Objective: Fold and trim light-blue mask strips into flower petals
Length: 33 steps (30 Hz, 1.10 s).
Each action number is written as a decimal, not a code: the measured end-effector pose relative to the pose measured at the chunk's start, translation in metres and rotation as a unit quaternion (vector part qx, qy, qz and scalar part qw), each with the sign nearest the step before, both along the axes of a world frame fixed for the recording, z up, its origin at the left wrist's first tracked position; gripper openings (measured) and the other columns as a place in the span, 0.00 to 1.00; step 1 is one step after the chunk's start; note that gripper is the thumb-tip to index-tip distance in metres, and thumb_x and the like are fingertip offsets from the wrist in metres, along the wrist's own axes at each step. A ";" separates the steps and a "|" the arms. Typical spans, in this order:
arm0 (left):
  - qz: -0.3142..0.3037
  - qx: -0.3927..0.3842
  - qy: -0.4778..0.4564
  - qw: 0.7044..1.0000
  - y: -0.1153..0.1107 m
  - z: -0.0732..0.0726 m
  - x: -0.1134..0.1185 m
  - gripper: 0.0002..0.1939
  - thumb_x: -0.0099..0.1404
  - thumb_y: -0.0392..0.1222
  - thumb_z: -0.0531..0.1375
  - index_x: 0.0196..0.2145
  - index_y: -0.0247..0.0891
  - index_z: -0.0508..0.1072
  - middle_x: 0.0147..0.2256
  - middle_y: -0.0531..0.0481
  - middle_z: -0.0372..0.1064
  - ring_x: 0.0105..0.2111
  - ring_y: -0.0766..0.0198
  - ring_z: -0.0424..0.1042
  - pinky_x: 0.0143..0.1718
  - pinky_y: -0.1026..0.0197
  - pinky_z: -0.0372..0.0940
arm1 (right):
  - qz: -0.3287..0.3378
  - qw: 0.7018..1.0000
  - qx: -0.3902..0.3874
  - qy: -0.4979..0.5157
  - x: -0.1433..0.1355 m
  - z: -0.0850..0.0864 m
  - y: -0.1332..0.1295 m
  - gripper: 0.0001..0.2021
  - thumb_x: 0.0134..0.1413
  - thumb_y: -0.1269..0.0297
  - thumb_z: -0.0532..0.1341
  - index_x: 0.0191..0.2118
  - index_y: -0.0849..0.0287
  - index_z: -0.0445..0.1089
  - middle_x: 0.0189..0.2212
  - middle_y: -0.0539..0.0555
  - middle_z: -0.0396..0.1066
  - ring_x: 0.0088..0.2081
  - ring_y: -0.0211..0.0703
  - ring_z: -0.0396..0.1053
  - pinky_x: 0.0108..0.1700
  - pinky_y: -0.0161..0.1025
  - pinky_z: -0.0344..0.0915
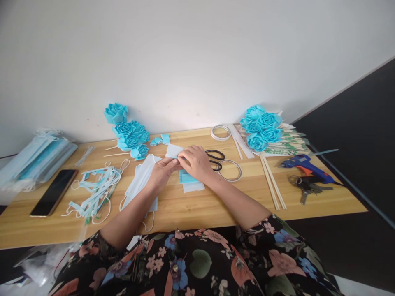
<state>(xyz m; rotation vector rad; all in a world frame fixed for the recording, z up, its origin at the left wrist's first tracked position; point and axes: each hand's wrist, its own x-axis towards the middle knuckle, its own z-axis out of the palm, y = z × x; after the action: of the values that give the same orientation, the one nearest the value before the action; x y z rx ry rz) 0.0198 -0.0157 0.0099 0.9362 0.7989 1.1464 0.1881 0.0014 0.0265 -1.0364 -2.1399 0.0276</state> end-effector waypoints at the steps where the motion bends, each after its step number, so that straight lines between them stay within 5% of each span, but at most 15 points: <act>1: 0.002 -0.002 0.000 1.000 0.000 0.001 0.000 0.15 0.54 0.50 0.71 0.33 0.35 0.80 0.34 0.46 0.79 0.37 0.55 0.77 0.48 0.49 0.69 | 0.001 1.000 -0.002 0.004 0.000 0.000 0.000 0.07 0.64 0.64 0.57 0.34 0.55 0.70 0.31 0.52 0.75 0.36 0.46 0.67 0.40 0.44 0.56; 9: 0.016 -0.033 -0.021 0.999 -0.002 0.008 0.002 0.16 0.53 0.52 0.71 0.30 0.35 0.79 0.33 0.44 0.78 0.40 0.52 0.77 0.47 0.48 0.69 | 0.010 0.999 -0.026 0.045 -0.003 -0.001 -0.001 0.08 0.64 0.65 0.57 0.33 0.55 0.71 0.31 0.53 0.75 0.36 0.45 0.68 0.41 0.44 0.59; 14: 0.048 -0.048 -0.048 0.997 0.001 0.007 -0.001 0.15 0.54 0.50 0.70 0.30 0.35 0.77 0.36 0.44 0.78 0.43 0.54 0.76 0.45 0.55 0.67 | -0.012 0.973 -0.115 0.201 0.001 0.000 0.001 0.08 0.63 0.61 0.57 0.43 0.56 0.71 0.36 0.54 0.73 0.39 0.44 0.70 0.45 0.44 0.65; 19: 0.064 -0.045 -0.087 0.993 0.002 0.009 -0.002 0.12 0.55 0.48 0.71 0.29 0.37 0.77 0.37 0.47 0.77 0.46 0.56 0.75 0.46 0.56 0.66 | 0.030 0.923 -0.250 0.291 0.000 -0.010 0.008 0.28 0.58 0.54 0.61 0.62 0.54 0.60 0.45 0.56 0.71 0.45 0.46 0.70 0.45 0.44 0.69; 23: 0.052 -0.032 -0.104 0.993 0.002 0.011 0.000 0.11 0.56 0.47 0.70 0.28 0.37 0.77 0.35 0.48 0.77 0.46 0.57 0.74 0.51 0.55 0.65 | 0.070 0.900 -0.312 0.297 -0.005 -0.016 0.006 0.35 0.55 0.54 0.64 0.66 0.54 0.54 0.42 0.55 0.71 0.39 0.44 0.72 0.39 0.41 0.71; 33: 0.044 -0.060 -0.110 0.991 0.003 0.007 -0.001 0.11 0.54 0.46 0.71 0.29 0.36 0.78 0.36 0.47 0.78 0.41 0.59 0.75 0.51 0.53 0.65 | 0.053 0.897 -0.314 0.307 -0.008 -0.007 -0.001 0.26 0.54 0.61 0.62 0.60 0.55 0.65 0.33 0.51 0.74 0.31 0.42 0.71 0.33 0.39 0.71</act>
<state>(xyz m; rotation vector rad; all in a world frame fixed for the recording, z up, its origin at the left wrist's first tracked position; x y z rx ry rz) 0.0188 -0.0126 0.0169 0.6673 0.7272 1.2399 0.1797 0.0001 0.0198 -1.0625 -1.6037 1.0222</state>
